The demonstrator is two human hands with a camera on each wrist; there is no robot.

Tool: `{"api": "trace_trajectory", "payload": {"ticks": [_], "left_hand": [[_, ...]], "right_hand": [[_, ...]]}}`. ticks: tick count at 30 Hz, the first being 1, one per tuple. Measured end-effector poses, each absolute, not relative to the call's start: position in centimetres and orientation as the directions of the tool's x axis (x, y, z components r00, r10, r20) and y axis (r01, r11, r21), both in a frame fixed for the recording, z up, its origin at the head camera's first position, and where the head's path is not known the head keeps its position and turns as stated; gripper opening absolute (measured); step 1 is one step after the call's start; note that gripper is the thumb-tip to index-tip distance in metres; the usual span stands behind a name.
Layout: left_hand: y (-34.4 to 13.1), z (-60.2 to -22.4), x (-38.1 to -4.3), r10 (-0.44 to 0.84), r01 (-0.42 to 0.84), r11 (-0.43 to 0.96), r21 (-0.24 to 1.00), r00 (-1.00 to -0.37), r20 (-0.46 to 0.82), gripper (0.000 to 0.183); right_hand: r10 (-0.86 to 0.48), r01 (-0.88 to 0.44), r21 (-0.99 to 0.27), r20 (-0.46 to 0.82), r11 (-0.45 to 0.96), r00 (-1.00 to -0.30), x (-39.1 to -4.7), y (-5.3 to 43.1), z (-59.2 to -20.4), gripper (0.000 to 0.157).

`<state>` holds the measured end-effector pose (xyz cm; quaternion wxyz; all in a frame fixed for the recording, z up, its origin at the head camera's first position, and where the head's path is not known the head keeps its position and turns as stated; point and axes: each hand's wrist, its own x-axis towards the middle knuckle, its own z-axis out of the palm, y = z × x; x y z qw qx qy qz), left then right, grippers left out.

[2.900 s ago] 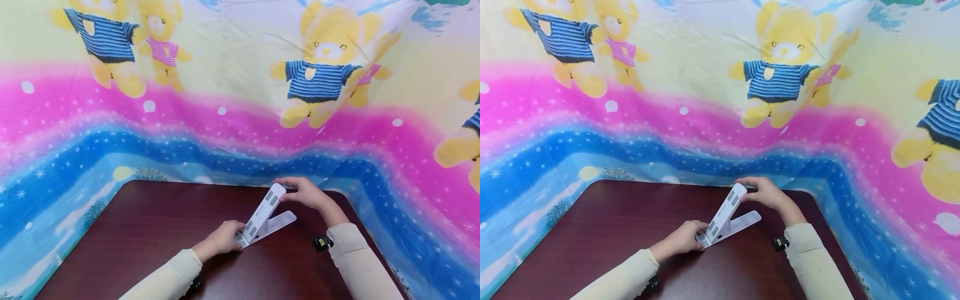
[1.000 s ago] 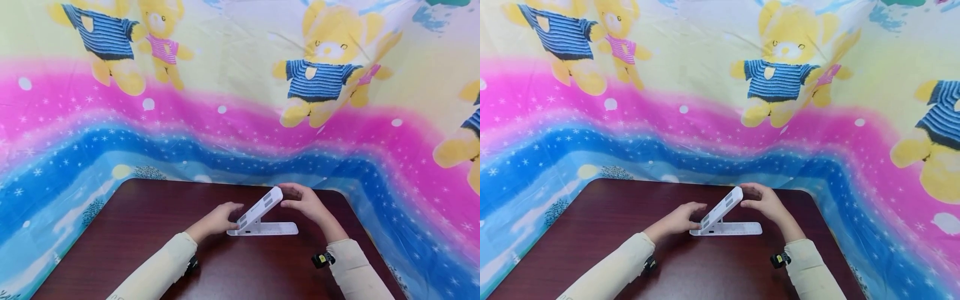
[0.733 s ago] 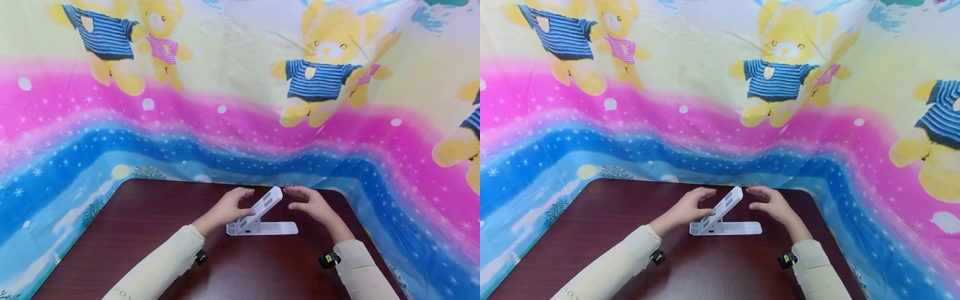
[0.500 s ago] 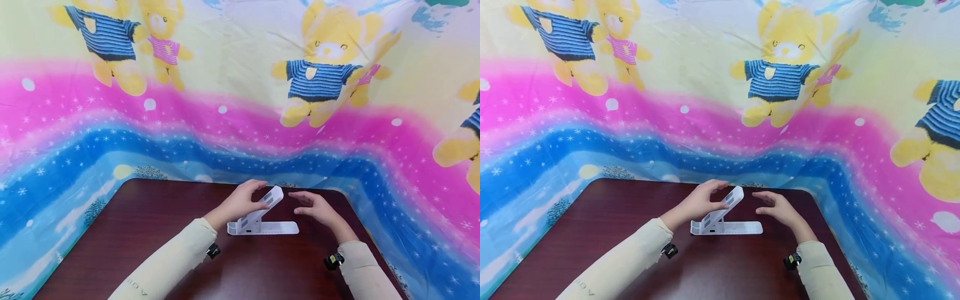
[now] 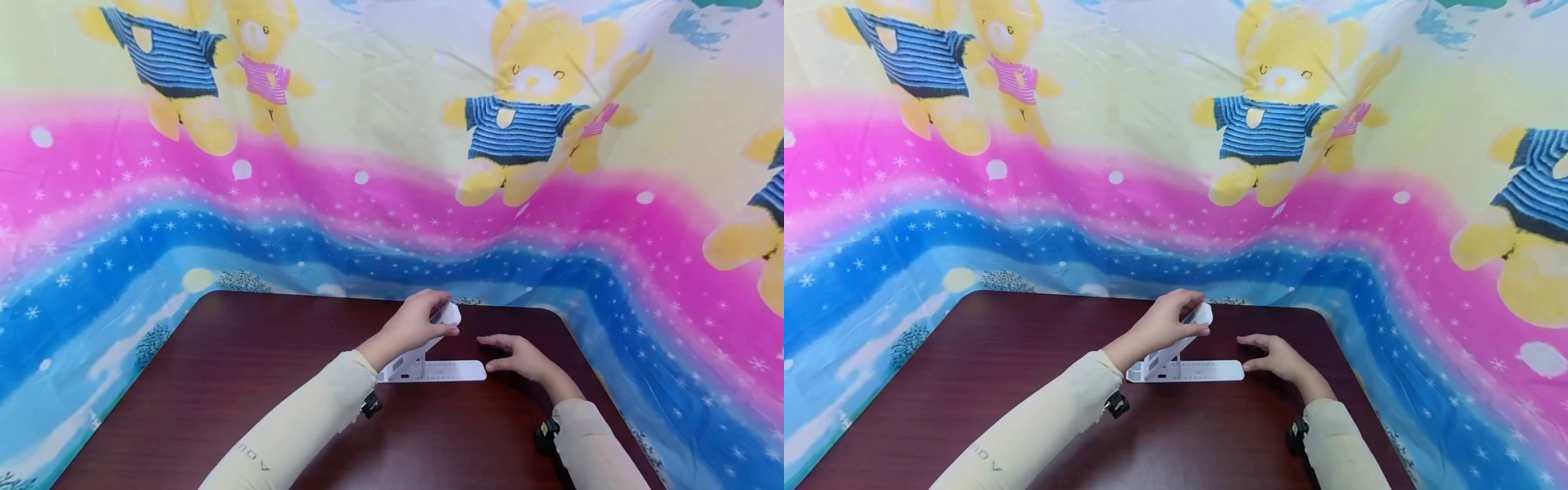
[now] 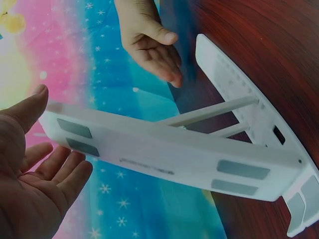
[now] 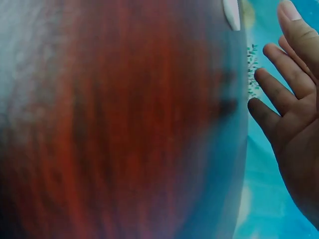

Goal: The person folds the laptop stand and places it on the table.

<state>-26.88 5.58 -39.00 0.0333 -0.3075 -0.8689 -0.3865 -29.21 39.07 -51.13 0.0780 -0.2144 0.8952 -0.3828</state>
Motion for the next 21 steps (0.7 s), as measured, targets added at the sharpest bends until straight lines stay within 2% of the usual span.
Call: {"api": "trace_trajectory", "payload": {"ticks": [10,21], "left_hand": [[6.3,-38.6,-26.5,0.475,0.548,0.528,0.649,-0.824,0.308,0.061],[6.5,-38.7,-26.5,0.465,0.546,0.537,0.644,-0.828,0.314,0.057]], "right_hand": [[-0.491,-0.321,-0.662,-0.081,0.677,-0.868,-29.0,38.6,-51.5,0.074],[-0.524,-0.362,-0.608,-0.105,0.707,-0.846,-29.0,37.9,-51.4,0.056]]}}
